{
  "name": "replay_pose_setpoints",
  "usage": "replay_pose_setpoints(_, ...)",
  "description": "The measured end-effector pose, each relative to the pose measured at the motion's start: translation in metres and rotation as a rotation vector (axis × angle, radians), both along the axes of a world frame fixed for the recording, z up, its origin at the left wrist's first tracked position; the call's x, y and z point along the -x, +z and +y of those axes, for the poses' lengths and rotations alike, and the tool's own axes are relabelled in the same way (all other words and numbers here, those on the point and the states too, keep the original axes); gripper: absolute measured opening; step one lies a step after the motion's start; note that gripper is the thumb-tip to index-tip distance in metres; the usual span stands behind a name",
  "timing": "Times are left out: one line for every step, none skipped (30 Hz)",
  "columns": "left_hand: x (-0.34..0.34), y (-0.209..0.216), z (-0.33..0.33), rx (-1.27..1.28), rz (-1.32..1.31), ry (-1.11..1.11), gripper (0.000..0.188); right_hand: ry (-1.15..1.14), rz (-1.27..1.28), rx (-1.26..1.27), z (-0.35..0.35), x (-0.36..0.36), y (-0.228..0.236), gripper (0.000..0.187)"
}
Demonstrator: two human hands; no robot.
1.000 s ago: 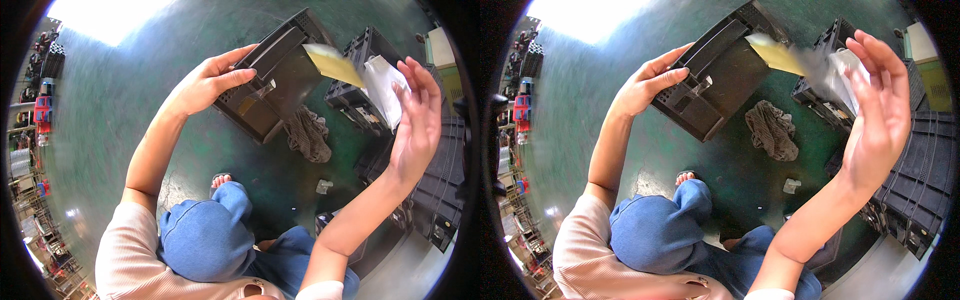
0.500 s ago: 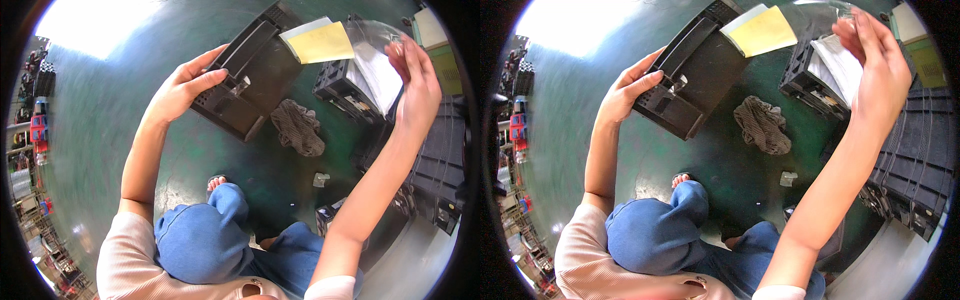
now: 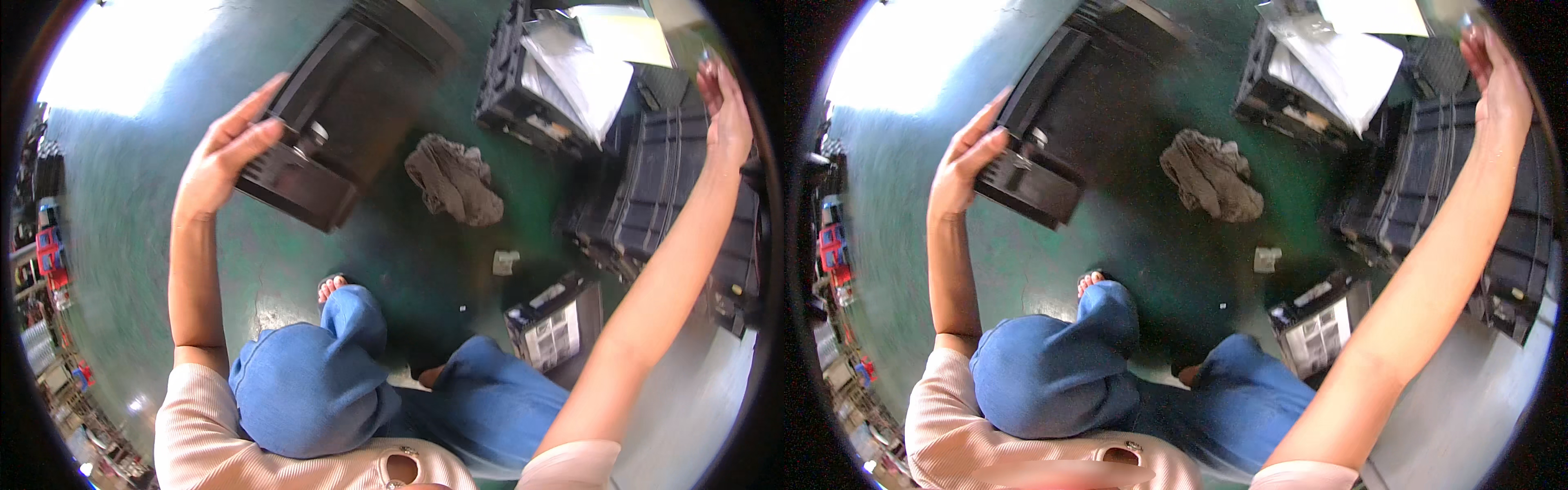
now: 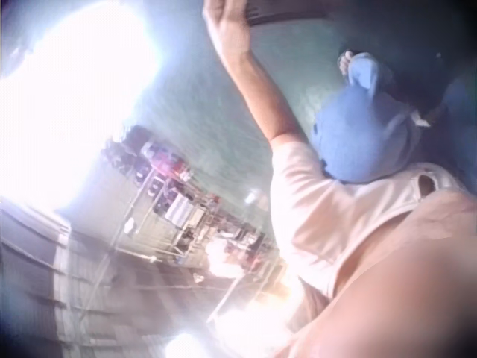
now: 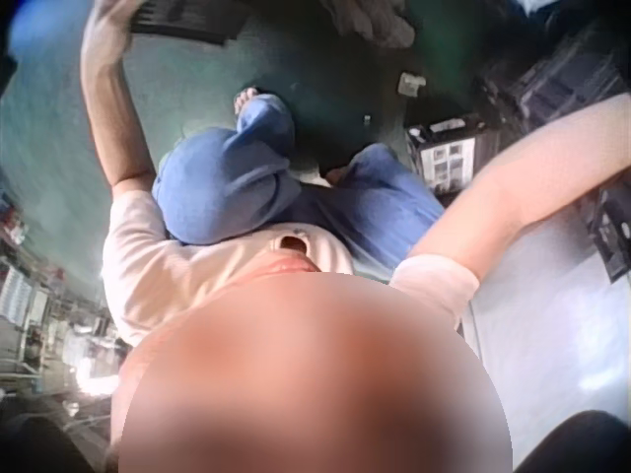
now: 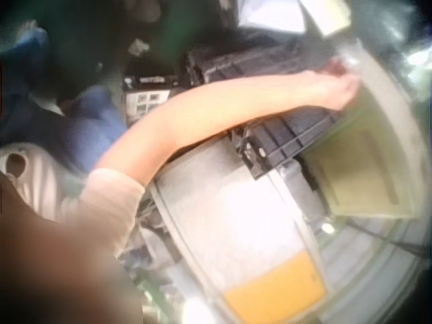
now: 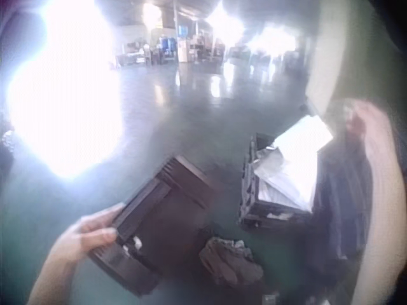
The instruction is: The person squats outdoors, uses a red scoop to pour water from a white bucket onto a gray cloth, and wrings it out. Then the person moves indoors, removes a black plastic crate from a stack, wipes its interior with the cloth, and places a white sheet inside.
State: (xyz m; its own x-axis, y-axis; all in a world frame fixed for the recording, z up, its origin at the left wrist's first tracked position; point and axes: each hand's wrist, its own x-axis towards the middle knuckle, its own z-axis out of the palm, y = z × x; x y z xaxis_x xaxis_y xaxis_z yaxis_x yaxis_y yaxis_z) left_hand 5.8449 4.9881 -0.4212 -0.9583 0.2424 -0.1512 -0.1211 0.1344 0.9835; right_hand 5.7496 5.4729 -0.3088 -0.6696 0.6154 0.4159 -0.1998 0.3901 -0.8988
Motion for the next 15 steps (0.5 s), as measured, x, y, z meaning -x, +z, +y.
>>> replay_pose_setpoints(0.001,-0.003,-0.004,0.029,0.033,0.057,0.055,0.239,-0.095,-0.166,-0.009,-0.014,0.005,0.023)
replay_pose_setpoints(0.004,-0.005,-0.009,0.017,-0.024,0.073,0.055,0.237,-0.226,-0.298,-0.022,-0.033,0.003,0.022)
replay_pose_setpoints(0.005,-0.01,-0.01,0.078,0.068,0.133,0.055,0.394,-0.297,-0.507,-0.034,-0.052,-0.001,0.022)
replay_pose_setpoints(0.008,-0.012,-0.014,0.141,0.028,0.202,0.056,0.338,-0.435,-0.663,-0.048,-0.077,-0.014,0.02)
replay_pose_setpoints(0.009,-0.015,-0.015,0.088,0.028,0.212,0.057,0.447,-0.482,-0.834,-0.057,-0.103,-0.029,0.018)
replay_pose_setpoints(0.011,-0.017,-0.016,0.089,0.029,0.247,0.056,0.559,-0.517,-0.973,-0.068,-0.134,-0.057,0.016)
replay_pose_setpoints(0.012,-0.019,-0.016,0.063,0.032,0.236,0.056,0.725,-0.309,-1.403,-0.072,-0.156,-0.083,0.013)
replay_pose_setpoints(0.012,-0.02,-0.015,0.046,0.04,0.272,0.055,0.801,-0.29,-1.425,-0.07,-0.178,-0.115,0.015)
replay_pose_setpoints(0.012,-0.021,-0.014,0.094,0.032,0.316,0.054,0.778,-0.325,-1.371,-0.067,-0.197,-0.145,0.017)
replay_pose_setpoints(0.012,-0.021,-0.013,0.089,0.043,0.258,0.054,0.818,-0.474,-1.376,-0.058,-0.217,-0.177,0.019)
replay_pose_setpoints(0.012,-0.021,-0.012,0.112,0.048,0.262,0.054,0.759,-0.467,-1.337,-0.049,-0.233,-0.204,0.019)
replay_pose_setpoints(0.011,-0.02,-0.01,0.134,0.056,0.267,0.054,0.759,-0.524,-1.335,-0.037,-0.247,-0.23,0.02)
replay_pose_setpoints(0.011,-0.021,-0.007,0.167,0.081,0.273,0.057,0.78,-0.588,-1.368,-0.027,-0.259,-0.253,0.021)
replay_pose_setpoints(0.01,-0.021,-0.005,0.174,0.074,0.26,0.056,0.83,-0.683,-1.403,-0.019,-0.27,-0.272,0.022)
replay_pose_setpoints(0.01,-0.022,-0.003,0.189,0.068,0.244,0.056,0.845,-0.727,-1.375,-0.013,-0.28,-0.289,0.021)
